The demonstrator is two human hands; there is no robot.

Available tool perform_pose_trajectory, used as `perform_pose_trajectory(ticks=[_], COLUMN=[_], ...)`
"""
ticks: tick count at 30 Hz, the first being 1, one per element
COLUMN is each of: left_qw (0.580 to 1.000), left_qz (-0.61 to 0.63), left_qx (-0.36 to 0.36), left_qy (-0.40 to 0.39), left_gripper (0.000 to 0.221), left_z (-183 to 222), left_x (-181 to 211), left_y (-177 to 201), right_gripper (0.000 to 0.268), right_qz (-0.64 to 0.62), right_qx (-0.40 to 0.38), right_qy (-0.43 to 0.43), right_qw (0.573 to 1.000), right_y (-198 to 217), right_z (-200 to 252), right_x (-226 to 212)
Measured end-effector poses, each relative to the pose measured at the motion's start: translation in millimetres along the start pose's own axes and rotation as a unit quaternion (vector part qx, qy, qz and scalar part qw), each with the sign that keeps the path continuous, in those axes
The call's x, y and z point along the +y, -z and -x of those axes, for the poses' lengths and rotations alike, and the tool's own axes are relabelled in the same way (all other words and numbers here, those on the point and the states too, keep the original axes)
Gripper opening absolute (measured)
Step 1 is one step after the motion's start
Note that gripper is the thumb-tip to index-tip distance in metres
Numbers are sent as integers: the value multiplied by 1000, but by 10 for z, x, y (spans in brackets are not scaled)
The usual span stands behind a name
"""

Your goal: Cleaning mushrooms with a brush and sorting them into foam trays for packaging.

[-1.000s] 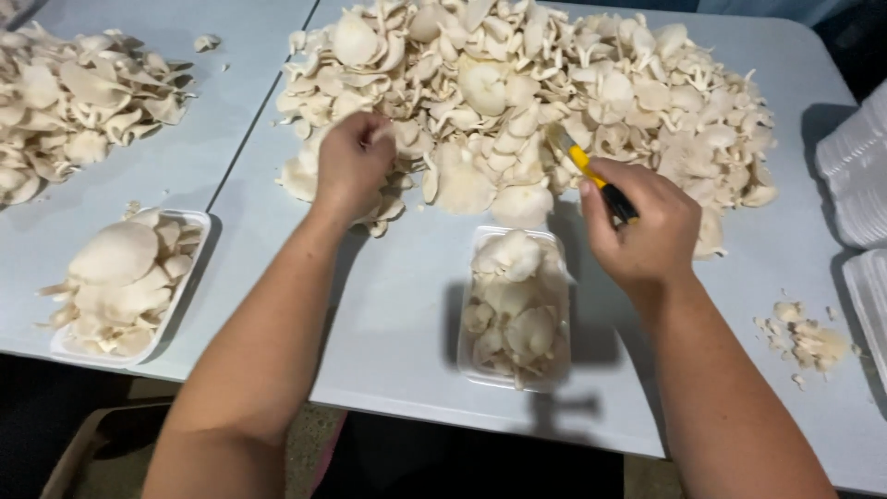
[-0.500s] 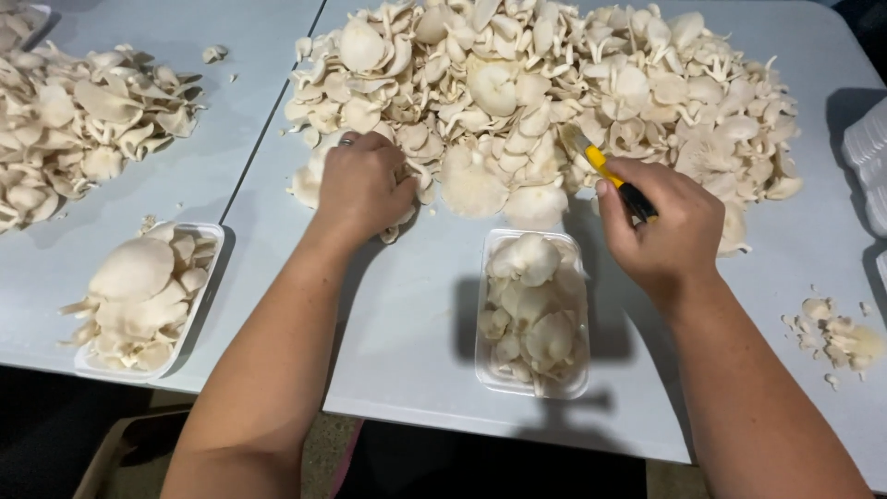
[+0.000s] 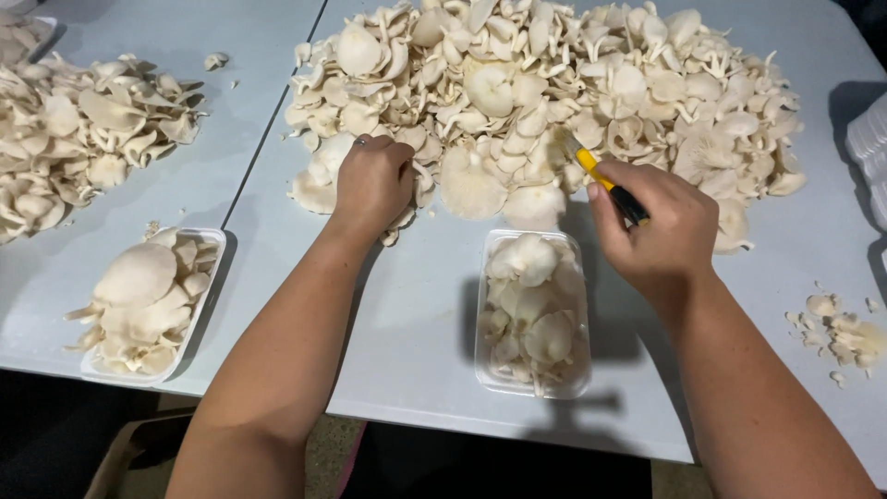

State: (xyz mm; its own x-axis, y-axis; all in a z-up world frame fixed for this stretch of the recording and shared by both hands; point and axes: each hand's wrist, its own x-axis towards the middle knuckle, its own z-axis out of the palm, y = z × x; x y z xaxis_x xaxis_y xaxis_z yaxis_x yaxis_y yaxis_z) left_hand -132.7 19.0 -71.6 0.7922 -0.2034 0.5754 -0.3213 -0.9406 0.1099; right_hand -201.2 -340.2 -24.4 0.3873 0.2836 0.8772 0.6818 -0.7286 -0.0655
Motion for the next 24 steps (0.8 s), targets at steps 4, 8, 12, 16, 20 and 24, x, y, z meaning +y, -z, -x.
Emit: perform_pose_trajectory(ticks=[4,8,12,16,20,24], left_qw=[999,997,986,960,868,741], left_qz=[32,65,134,234,450,610], left_qx=[15,25,53,92,93,34], left_qy=[9,37,81,127,189,278], left_gripper=[11,11,16,20,26,33], left_z=[36,33,23,35,76,115], left_x=[133,94,-35,32,270,733], left_y=[147,109,-45,384,541,856], right_gripper=[15,16,17,15,15,19], right_qz=[6,10,-14,-25,-225,-375], right_qx=[0,1,-3,4,1,-39], right_qy=[-3,-4,-4,-21,-143,-270], right_qw=[1000,1000,1000,999,964,886], right_y=[-11,-26,-1,46,124,158], right_z=[14,16,-4,-52,-139,-157], right_x=[-4,11,-13,-111,-274,-330])
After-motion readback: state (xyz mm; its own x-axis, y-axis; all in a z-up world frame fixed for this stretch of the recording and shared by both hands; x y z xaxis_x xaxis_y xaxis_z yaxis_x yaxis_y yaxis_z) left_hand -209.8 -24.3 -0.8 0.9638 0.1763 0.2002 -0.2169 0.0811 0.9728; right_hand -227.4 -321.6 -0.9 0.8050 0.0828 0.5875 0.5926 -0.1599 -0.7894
